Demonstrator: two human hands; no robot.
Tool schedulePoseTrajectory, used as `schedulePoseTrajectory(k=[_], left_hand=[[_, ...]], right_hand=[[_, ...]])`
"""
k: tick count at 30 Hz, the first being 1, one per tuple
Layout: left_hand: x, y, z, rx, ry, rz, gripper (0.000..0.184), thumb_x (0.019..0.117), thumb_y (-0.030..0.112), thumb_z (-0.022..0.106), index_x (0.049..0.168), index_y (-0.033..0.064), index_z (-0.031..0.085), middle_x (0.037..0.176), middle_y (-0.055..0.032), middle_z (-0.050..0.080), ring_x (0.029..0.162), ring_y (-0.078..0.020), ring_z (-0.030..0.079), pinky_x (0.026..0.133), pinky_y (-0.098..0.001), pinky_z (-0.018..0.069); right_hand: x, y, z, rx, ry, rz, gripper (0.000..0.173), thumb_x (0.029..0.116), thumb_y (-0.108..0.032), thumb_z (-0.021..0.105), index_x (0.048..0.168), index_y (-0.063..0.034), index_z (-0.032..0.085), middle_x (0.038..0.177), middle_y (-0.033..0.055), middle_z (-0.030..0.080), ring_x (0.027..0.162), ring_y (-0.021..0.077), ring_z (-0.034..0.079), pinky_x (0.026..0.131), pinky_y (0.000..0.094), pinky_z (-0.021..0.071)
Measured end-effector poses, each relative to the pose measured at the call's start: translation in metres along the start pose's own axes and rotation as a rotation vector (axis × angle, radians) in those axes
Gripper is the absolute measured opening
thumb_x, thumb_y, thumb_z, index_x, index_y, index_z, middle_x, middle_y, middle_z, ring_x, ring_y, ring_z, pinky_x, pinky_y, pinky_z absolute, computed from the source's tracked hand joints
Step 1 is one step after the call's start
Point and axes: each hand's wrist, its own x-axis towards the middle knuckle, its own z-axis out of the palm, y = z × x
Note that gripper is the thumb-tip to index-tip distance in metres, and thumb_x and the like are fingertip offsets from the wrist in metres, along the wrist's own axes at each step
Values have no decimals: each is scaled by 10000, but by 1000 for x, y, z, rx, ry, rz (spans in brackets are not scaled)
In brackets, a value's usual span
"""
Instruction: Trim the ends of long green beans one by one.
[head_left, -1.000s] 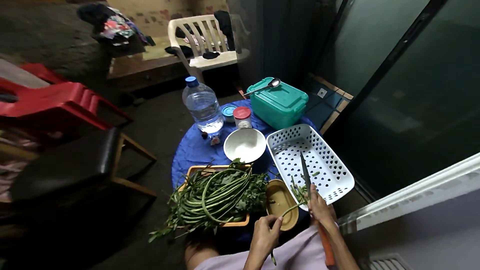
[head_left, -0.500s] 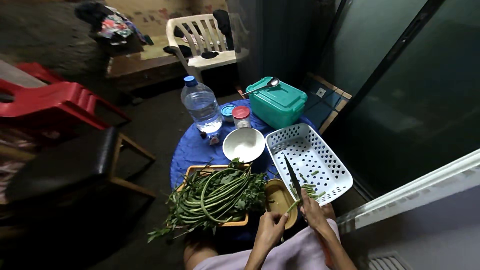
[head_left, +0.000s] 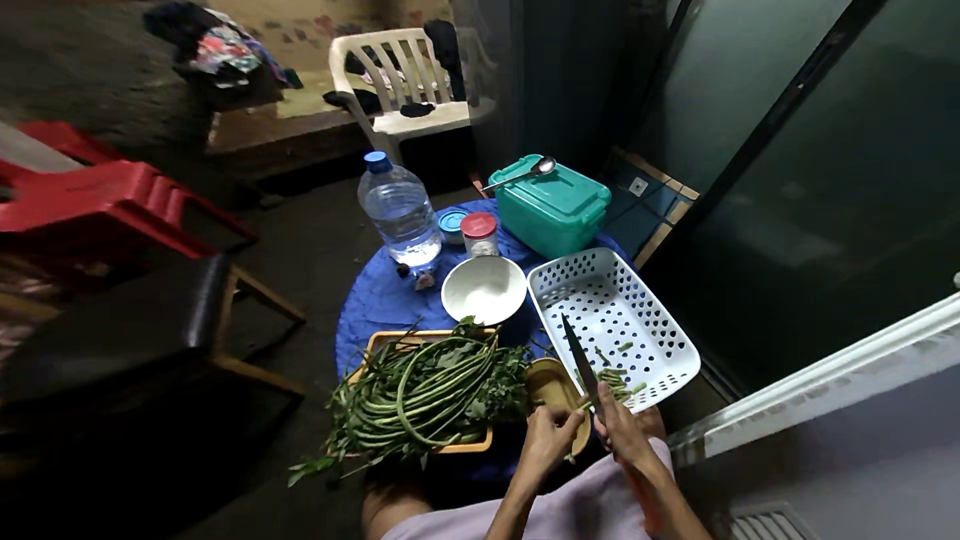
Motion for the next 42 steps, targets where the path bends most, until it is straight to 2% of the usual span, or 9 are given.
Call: schedulePoseTrajectory(k=[12,14,16,18,23,31,33,37,42], left_hand=[[-18,-2,-3,-82,-75,-132,270,1010,266,638,875,50,726,677,14,622,528,-57,530,538,-253,462],[-16,-2,-4,-88,-72,-143,267,1010,263,640,870,50,722,672,16,621,528,-57,537,538,-249,468],[-13,-1,-6,-103,-68,-158,264,1010,258,643,873,45,717,679,10,624,535,-62,543,545,-248,474],[-6,-1,-7,-129,-76,-161,264,1014,255,642,872,44,713,684,11,627,533,-59,537,546,-242,471],[11,5,-5,-344,-152,-180,224,1031,187,614,888,35,694,689,26,600,518,-36,506,512,-196,450],[11,1,3,-410,-208,-176,194,1048,176,584,964,35,687,752,17,623,554,-41,538,520,-198,472],[12,2,-1,-373,-219,-159,224,1076,228,535,1083,41,659,868,-12,649,637,-71,597,576,-235,519],[24,5,-2,-376,-223,-103,251,1083,181,519,1238,2,604,887,-61,709,667,-110,674,608,-267,578],[40,16,4,-359,-219,-44,227,1034,74,582,1225,-29,647,917,-68,694,746,-123,679,719,-302,598]], right_hand=[[15,3,-5,-179,217,43,756,1098,-536,144,892,-2,638,664,64,519,594,193,515,613,408,472],[14,-1,-11,-161,222,83,718,1104,-516,153,1044,-9,657,692,65,539,599,187,519,616,397,475],[9,-8,-17,-132,177,105,651,1113,-487,171,1387,-64,583,719,69,548,584,187,509,599,389,484],[3,-10,-16,-58,118,70,614,1115,-473,157,1442,-127,544,616,-2,477,481,127,451,494,323,447],[1,1,-11,102,-95,24,645,1093,-530,164,1256,-103,620,567,-49,455,438,73,410,446,265,402],[14,3,-8,-78,85,54,696,1090,-553,149,936,-49,603,634,2,448,529,138,443,547,345,438],[15,2,-14,-73,111,32,678,1101,-517,140,1010,-44,616,640,2,456,526,130,442,539,334,439],[5,-7,-23,-130,175,3,613,1117,-464,192,1467,-83,521,712,53,544,576,171,499,596,379,485],[0,-9,-24,-131,125,-81,588,1115,-452,217,1450,-102,549,694,19,534,572,134,485,597,350,477]])
